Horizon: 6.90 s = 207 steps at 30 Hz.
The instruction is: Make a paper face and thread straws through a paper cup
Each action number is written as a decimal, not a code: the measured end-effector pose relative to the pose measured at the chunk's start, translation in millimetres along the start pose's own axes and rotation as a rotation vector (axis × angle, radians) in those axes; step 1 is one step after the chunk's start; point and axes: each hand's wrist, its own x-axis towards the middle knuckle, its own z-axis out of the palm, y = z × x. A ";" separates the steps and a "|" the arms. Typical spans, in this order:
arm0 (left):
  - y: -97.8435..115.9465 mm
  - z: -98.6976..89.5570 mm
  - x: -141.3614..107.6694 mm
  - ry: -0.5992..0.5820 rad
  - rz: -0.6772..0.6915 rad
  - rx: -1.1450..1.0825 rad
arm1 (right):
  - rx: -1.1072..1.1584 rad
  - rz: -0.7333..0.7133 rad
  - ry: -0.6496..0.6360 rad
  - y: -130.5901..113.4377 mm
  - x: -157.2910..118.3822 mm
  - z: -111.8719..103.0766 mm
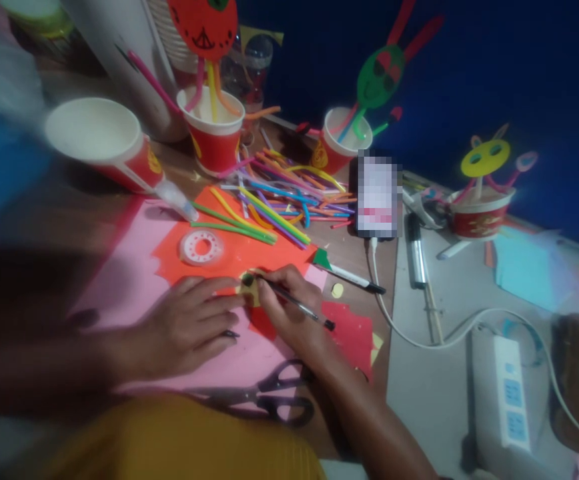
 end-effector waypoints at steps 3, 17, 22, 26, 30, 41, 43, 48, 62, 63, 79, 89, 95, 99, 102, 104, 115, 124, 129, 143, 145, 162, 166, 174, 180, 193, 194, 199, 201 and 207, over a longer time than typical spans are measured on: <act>-0.3 0.0 -0.5 -0.008 0.001 -0.004 | 0.015 0.014 -0.011 0.3 -0.4 -1.0; -0.3 0.4 0.0 -0.005 0.002 -0.003 | 0.008 0.016 0.017 2.7 1.1 -0.3; -0.3 0.0 0.1 -0.006 0.009 0.004 | -0.002 0.009 0.019 2.7 -0.3 -2.5; -0.4 0.1 0.2 0.004 0.008 0.004 | -0.012 -0.014 0.016 1.6 -1.5 -2.7; -0.4 0.5 0.3 -0.004 0.005 0.002 | -0.026 -0.007 0.010 1.8 -1.6 -2.9; -0.3 0.4 1.1 0.013 0.002 0.000 | -0.036 0.001 0.023 2.8 -2.1 -1.9; -0.1 0.0 1.2 0.014 0.000 -0.002 | -0.036 -0.008 0.023 2.5 -1.6 -2.0; 0.1 0.0 1.0 0.006 -0.001 0.002 | -0.046 -0.021 -0.013 1.1 -1.6 -3.0; 0.8 -0.5 1.6 0.000 -0.002 0.019 | -0.006 0.002 0.028 3.9 -0.8 -1.7; 0.8 -0.5 1.6 0.000 -0.002 0.019 | 0.004 0.015 0.025 3.6 -1.3 -2.1; 0.0 -0.4 1.0 -0.004 0.004 0.018 | -0.039 -0.017 0.019 2.3 0.9 -0.9; 0.4 -0.6 1.4 0.003 0.011 0.024 | -0.030 -0.022 -0.011 1.3 -0.1 -3.2; 0.5 -0.3 1.7 0.002 0.003 0.022 | -0.044 -0.016 0.013 0.5 2.0 -1.4; 0.6 -0.7 1.7 -0.002 -0.002 0.017 | -0.021 0.020 0.034 1.9 2.1 -0.5; 0.8 -1.3 1.3 -0.008 -0.005 0.009 | 0.015 0.053 0.038 3.2 0.4 -0.9; 0.9 -1.6 1.4 -0.004 -0.008 0.013 | 0.017 0.043 0.032 3.6 -0.9 -1.5; 0.7 -1.1 1.7 0.002 -0.002 0.018 | 0.007 0.023 0.016 4.5 -2.9 -3.2; 0.6 -1.1 2.0 -0.003 -0.002 0.008 | -0.027 -0.013 0.002 3.5 -2.0 -4.1; 0.3 -0.5 2.0 -0.004 -0.003 0.000 | -0.067 -0.049 0.002 1.1 -0.6 -4.2; 0.6 -0.9 2.0 -0.002 -0.007 0.009 | -0.008 -0.002 0.031 3.8 0.2 -2.5; 0.2 -0.4 1.8 0.001 -0.003 0.008 | -0.008 -0.003 0.024 3.8 -0.2 -3.2; 0.5 -0.2 2.0 -0.011 -0.006 0.027 | -0.009 -0.014 0.027 3.4 0.7 -2.8; 0.6 -0.6 1.8 -0.018 -0.005 0.023 | -0.026 -0.031 0.028 3.9 1.1 -2.7; 0.4 -0.5 1.8 -0.015 -0.005 0.025 | -0.016 0.003 0.047 5.4 0.8 -0.1; 0.4 -0.7 1.3 -0.014 -0.003 0.035 | 0.029 0.032 0.068 4.6 1.7 -0.7; 1.0 -1.4 2.2 -0.026 -0.017 0.019 | -0.018 -0.029 0.028 4.5 -3.5 -5.7; 0.8 -1.2 2.3 -0.027 -0.016 0.017 | -0.013 -0.029 0.028 4.4 -3.1 -5.5; 0.4 -0.2 2.3 -0.007 -0.007 0.014 | -0.027 -0.036 0.034 4.1 -2.3 -5.1; 0.5 -0.2 1.9 -0.011 -0.009 0.014 | -0.025 -0.037 0.028 4.2 -2.4 -5.3; 0.2 -0.4 1.3 -0.017 -0.012 0.016 | -0.051 -0.046 0.017 3.2 -2.0 -5.6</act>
